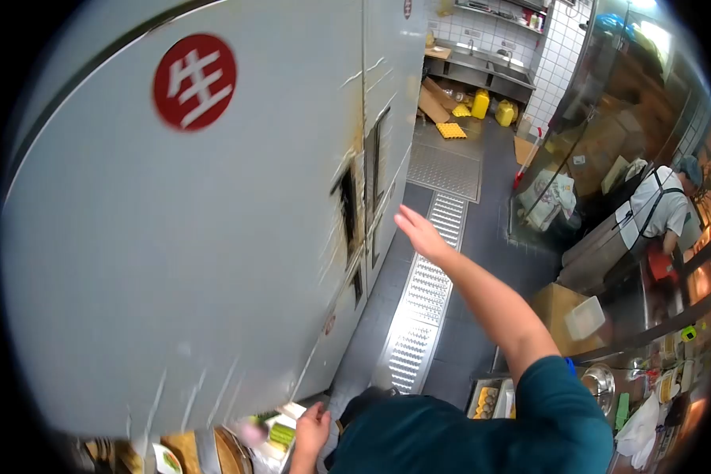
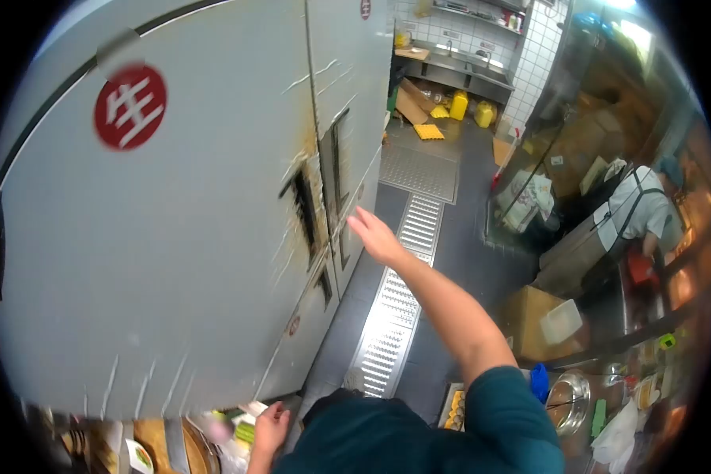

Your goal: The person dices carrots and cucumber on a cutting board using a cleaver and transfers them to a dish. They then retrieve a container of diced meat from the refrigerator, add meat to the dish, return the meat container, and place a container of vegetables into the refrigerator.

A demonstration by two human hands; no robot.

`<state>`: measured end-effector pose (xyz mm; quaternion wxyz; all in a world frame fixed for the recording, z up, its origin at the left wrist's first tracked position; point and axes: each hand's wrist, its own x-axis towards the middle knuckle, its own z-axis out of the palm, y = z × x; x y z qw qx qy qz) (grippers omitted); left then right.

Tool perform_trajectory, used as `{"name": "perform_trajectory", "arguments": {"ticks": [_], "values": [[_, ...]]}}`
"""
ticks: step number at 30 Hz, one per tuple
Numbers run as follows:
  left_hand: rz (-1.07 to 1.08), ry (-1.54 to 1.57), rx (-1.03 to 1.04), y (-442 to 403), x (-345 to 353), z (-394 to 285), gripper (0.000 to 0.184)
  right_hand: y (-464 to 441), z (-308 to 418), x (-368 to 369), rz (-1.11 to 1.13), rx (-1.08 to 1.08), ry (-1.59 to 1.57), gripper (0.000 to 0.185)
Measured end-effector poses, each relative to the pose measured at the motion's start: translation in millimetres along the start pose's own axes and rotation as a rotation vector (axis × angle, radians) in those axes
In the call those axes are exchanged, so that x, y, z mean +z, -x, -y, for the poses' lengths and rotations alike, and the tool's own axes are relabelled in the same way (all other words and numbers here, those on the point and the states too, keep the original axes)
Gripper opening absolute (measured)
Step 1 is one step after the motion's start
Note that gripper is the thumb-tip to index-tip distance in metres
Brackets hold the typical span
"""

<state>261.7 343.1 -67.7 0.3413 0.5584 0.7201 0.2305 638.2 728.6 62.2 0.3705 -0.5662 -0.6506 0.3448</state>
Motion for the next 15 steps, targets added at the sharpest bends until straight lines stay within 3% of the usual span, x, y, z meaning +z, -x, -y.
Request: {"name": "perform_trajectory", "arguments": {"ticks": [3,6,9,10,15], "values": [[-0.012,-0.028,0.083,-38.5,5.2,-28.3,0.041,-100.9,-6.9,0.2,-0.067,-0.072,-0.094,0.074],[-0.075,-0.049,0.158,-59.1,13.1,-52.6,0.039,-191.2,-26.3,15.6,-0.172,-0.258,-0.134,0.063],[-0.14,-0.081,0.159,-70.2,22.5,-77.2,0.037,-218.5,16.3,-1.3,-0.119,-0.042,0.135,0.047],[-0.168,-0.101,0.158,-77.6,24.4,-83.1,0.037,-227.5,9.6,3.1,-0.137,-0.179,0.116,0.031],[-0.28,-0.141,0.163,-106.3,67.5,-130.9,0.034,-224.9,8.4,-10.7,0.01,-0.253,0.201,0.031]]}}
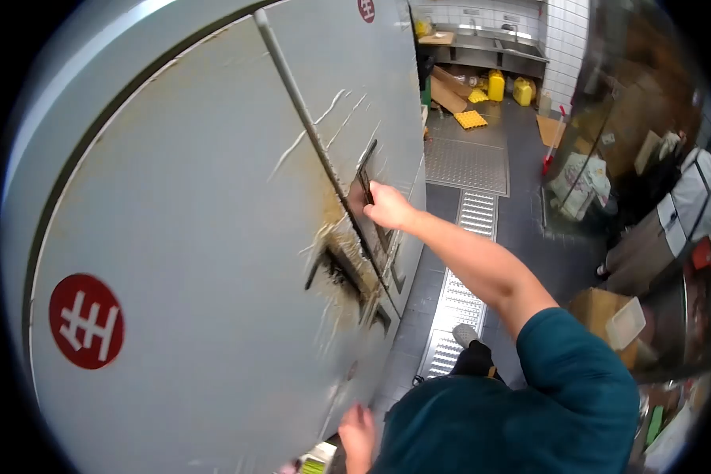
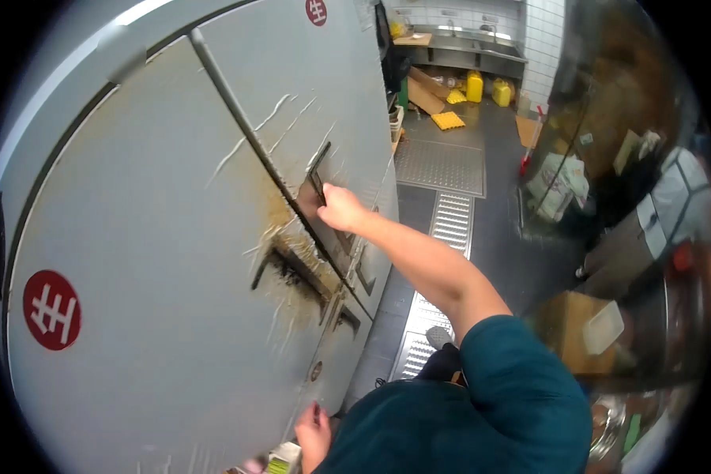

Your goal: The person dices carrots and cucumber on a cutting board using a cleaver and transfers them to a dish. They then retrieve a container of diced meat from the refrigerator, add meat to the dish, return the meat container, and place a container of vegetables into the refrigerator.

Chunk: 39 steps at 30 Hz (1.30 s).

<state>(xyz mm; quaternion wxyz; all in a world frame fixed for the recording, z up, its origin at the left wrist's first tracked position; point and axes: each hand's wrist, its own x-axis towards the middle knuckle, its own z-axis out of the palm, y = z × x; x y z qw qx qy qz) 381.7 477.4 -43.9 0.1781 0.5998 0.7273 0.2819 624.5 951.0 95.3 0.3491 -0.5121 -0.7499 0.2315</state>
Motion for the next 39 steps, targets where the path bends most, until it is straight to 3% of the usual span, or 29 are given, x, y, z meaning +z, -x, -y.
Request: {"name": "perform_trajectory", "arguments": {"ticks": [2,5,9,12,16,18,20,23,24,26,29,39], "values": [[-0.073,0.003,0.031,-35.1,7.6,-41.3,0.034,14.6,-3.9,-19.8,0.062,0.092,0.015,0.031],[-0.137,0.052,0.017,-87.1,32.3,-98.7,0.035,62.9,-40.7,-87.5,0.151,0.058,0.0,0.038],[-0.222,-0.049,0.293,-186.8,51.5,-201.7,0.041,106.0,-129.2,-177.5,0.225,-0.132,-0.136,0.043],[-0.405,-0.251,0.605,-277.9,38.1,-300.0,0.047,121.0,-159.3,-244.1,0.317,-0.231,-0.25,0.045],[-0.654,-0.476,0.677,-393.4,13.8,-397.5,0.046,145.1,-232.0,-279.4,0.242,-0.175,-0.092,0.037],[-0.752,-0.637,0.573,-446.2,3.2,-411.5,0.055,153.8,-255.4,-287.2,0.161,-0.18,-0.13,0.036],[-0.857,-0.8,0.447,-497.2,-12.4,-404.5,0.053,161.5,-285.2,-296.5,0.189,-0.24,-0.197,0.037],[-0.814,-1.015,0.052,-545.0,-35.0,-380.2,0.051,167.6,-288.8,-307.6,0.142,-0.129,-0.306,0.035],[-0.759,-1.177,-0.097,-557.8,-40.2,-368.2,0.033,169.6,-293.2,-310.2,0.127,-0.113,-0.313,0.035],[-0.616,-1.148,-0.14,-561.6,-52.8,-370.1,0.022,172.3,-302.3,-313.2,0.115,-0.094,-0.321,0.035],[-0.655,-1.262,0.007,-566.4,-57.1,-358.0,0.02,173.3,-313.6,-316.5,0.103,-0.07,-0.339,0.035],[-0.743,-1.521,0.127,-539.3,-69.6,-409.7,0.01,158.5,-323.1,-312.2,0.109,-0.038,-0.371,0.036]]}}
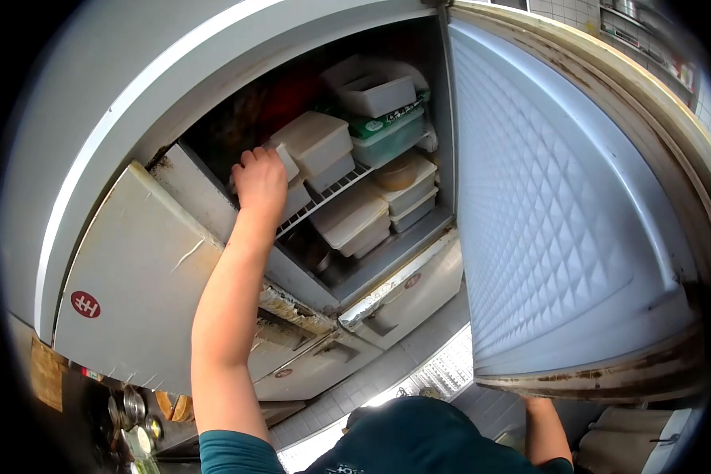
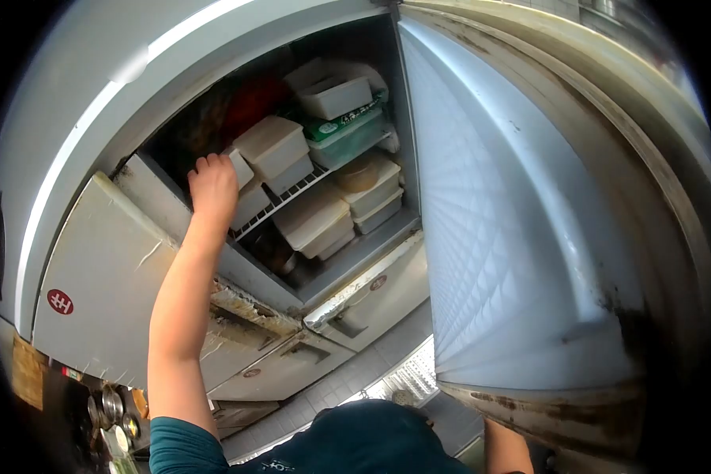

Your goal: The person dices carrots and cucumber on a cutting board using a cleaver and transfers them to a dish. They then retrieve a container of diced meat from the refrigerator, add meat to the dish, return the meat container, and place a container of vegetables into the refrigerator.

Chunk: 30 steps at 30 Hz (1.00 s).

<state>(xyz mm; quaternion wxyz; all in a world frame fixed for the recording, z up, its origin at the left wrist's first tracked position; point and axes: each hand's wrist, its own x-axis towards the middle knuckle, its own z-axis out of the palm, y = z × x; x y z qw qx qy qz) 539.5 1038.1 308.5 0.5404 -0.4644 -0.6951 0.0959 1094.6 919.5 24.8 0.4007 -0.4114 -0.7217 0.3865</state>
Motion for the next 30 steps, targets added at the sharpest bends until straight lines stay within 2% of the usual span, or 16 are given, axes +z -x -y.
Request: {"name": "perform_trajectory", "arguments": {"ticks": [9,15,17,25,27,29,30], "values": [[0.094,0.009,0.007,-44.9,-12.2,15.2,0.017,-5.2,-3.7,6.4,0.006,-0.004,-0.023,0.037],[-0.226,0.04,0.115,-54.3,-60.0,20.3,0.012,0.6,-2.6,13.6,0.01,0.003,-0.025,0.037],[-0.249,-0.006,0.122,-47.7,-90.4,20.8,0.013,5.4,-0.4,19.3,0.016,0.008,-0.026,0.038],[-0.398,0.275,0.192,44.7,-200.5,63.3,0.015,10.4,12.6,66.8,0.013,-0.05,-0.085,0.038],[-0.379,0.328,0.19,84.5,-225.2,80.9,0.014,4.0,20.1,94.0,-0.039,-0.1,-0.164,0.039],[-0.23,0.325,0.302,131.6,-255.9,112.0,0.024,-7.5,35.3,133.9,-0.181,-0.191,-0.33,0.039],[-0.244,0.3,0.368,152.5,-266.6,125.9,0.024,-16.0,43.8,149.6,-0.182,-0.205,-0.343,0.039]]}}
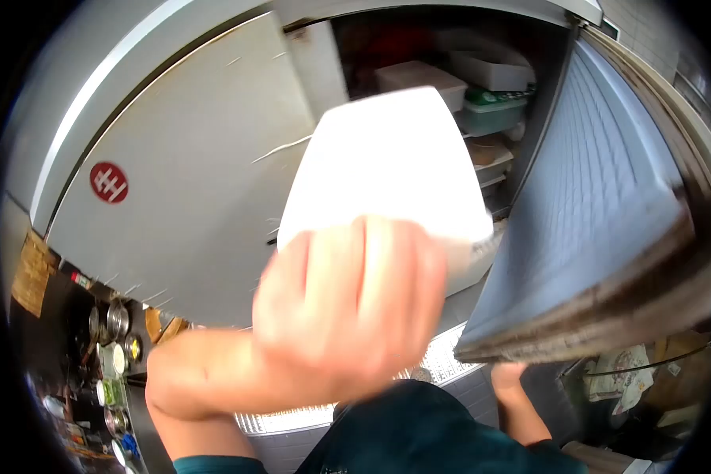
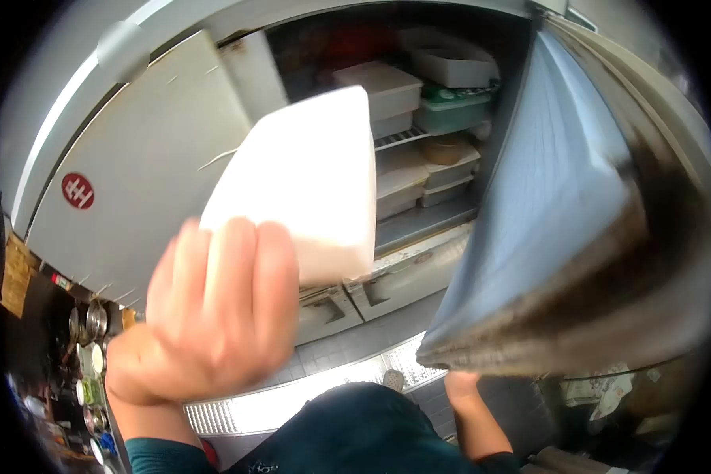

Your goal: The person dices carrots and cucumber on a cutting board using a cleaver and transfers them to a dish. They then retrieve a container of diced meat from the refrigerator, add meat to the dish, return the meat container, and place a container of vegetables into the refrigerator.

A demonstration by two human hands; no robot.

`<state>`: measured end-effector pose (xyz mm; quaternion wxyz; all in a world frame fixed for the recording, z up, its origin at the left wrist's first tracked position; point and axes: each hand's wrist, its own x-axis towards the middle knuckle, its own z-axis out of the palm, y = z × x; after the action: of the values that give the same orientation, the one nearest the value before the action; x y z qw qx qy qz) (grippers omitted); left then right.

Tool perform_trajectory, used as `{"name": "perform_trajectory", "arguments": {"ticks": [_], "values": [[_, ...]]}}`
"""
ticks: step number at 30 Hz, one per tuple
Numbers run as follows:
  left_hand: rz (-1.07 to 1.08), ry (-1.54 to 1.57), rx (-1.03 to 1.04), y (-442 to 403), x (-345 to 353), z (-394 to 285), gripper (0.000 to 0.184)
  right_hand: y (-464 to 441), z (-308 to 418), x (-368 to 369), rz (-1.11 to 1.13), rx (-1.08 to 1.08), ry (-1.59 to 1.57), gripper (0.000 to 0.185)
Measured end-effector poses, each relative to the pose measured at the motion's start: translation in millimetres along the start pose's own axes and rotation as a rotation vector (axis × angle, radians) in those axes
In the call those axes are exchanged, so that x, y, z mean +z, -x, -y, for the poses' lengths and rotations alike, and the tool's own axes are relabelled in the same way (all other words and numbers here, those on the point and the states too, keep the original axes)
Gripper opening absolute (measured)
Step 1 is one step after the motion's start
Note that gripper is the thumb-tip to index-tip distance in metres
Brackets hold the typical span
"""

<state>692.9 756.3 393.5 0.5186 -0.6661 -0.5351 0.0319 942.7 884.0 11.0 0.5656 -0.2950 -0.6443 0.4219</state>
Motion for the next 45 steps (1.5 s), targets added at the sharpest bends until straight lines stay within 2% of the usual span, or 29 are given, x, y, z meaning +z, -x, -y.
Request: {"name": "perform_trajectory", "arguments": {"ticks": [1,2,3,5,6,7,9,10,11,13,16,19,20,23,24,27,28,32,38,41,42,45], "values": [[-0.075,-0.007,-0.002,26.8,-4.9,0.5,0.017,-4.4,4.4,17.8,0.024,0.004,0.023,0.039],[-0.151,-0.014,-0.005,53.8,-10.0,0.9,0.01,-12.0,8.4,17.4,0.282,0.106,0.208,0.048],[-0.125,0.0,-0.024,77.4,-19.7,0.4,0.011,-21.5,34.7,46.7,0.277,0.001,0.465,0.058],[-0.038,0.05,-0.084,125.4,-40.9,0.9,0.013,-12.6,61.6,90.1,0.363,-0.218,0.677,0.064],[0.027,0.076,-0.133,148.3,-49.4,2.0,0.015,1.1,70.5,110.1,0.453,-0.212,0.52,0.069],[0.028,0.072,-0.215,173.1,-51.0,-1.2,0.016,21.3,69.3,130.3,0.561,-0.094,0.268,0.079],[0.131,0.056,-0.239,221.7,-65.3,5.7,0.02,59.6,87.8,195.8,0.809,0.625,-0.78,0.099],[0.17,0.051,-0.244,246.2,-70.8,5.3,0.021,65.3,127.2,229.1,0.959,0.914,-0.884,0.12],[0.203,0.049,-0.248,272.1,-74.2,3.9,0.023,74.6,163.2,261.9,1.046,1.005,-1.005,0.122],[0.273,0.071,-0.279,323.1,-77.5,-2.3,0.025,109.6,179.8,322.3,1.054,1.084,-1.178,0.119],[0.384,0.079,-0.313,398.2,-84.6,-24.3,0.023,170.9,168.2,410.7,1.035,1.267,-1.58,0.108],[0.457,0.133,-0.462,463.8,-96.6,-29.5,0.02,228.2,179.9,462.8,1.009,1.366,-1.386,0.096],[0.583,0.231,-0.577,484.6,-105.4,-40.5,0.026,241.7,186.8,476.0,1.028,1.373,-1.313,0.088],[0.545,0.428,-1.039,518.9,-128.4,-20.2,0.048,274.3,199.2,507.2,1.232,1.261,-1.224,0.088],[0.617,0.428,-1.125,539.1,-129.9,-19.2,0.08,288.9,197.2,519.9,1.193,1.361,-1.2,0.09],[0.71,0.504,-1.411,576.5,-122.6,-12.5,0.095,321.6,189.9,556.6,1.315,1.46,-1.177,0.092],[0.756,0.502,-1.429,591.0,-119.4,-9.8,0.103,330.0,188.8,568.4,1.355,1.47,-1.168,0.095],[0.831,0.483,-1.555,631.1,-99.9,7.8,0.1,353.0,189.2,617.8,1.437,1.543,-1.145,0.098],[0.874,0.526,-1.641,713.7,-52.7,58.8,0.096,383.3,165.6,713.4,1.41,1.564,-1.119,0.081],[0.778,0.629,-1.685,768.7,-29.9,96.2,0.093,390.6,158.2,772.0,1.373,1.542,-0.994,0.075],[0.7,0.729,-1.758,786.5,-25.5,112.7,0.091,391.3,145.6,793.3,1.44,1.563,-1.012,0.079],[0.38,1.008,-1.841,837.2,-4.3,163.3,0.089,400.3,124.3,853.1,1.282,1.636,-1.129,0.075]]}}
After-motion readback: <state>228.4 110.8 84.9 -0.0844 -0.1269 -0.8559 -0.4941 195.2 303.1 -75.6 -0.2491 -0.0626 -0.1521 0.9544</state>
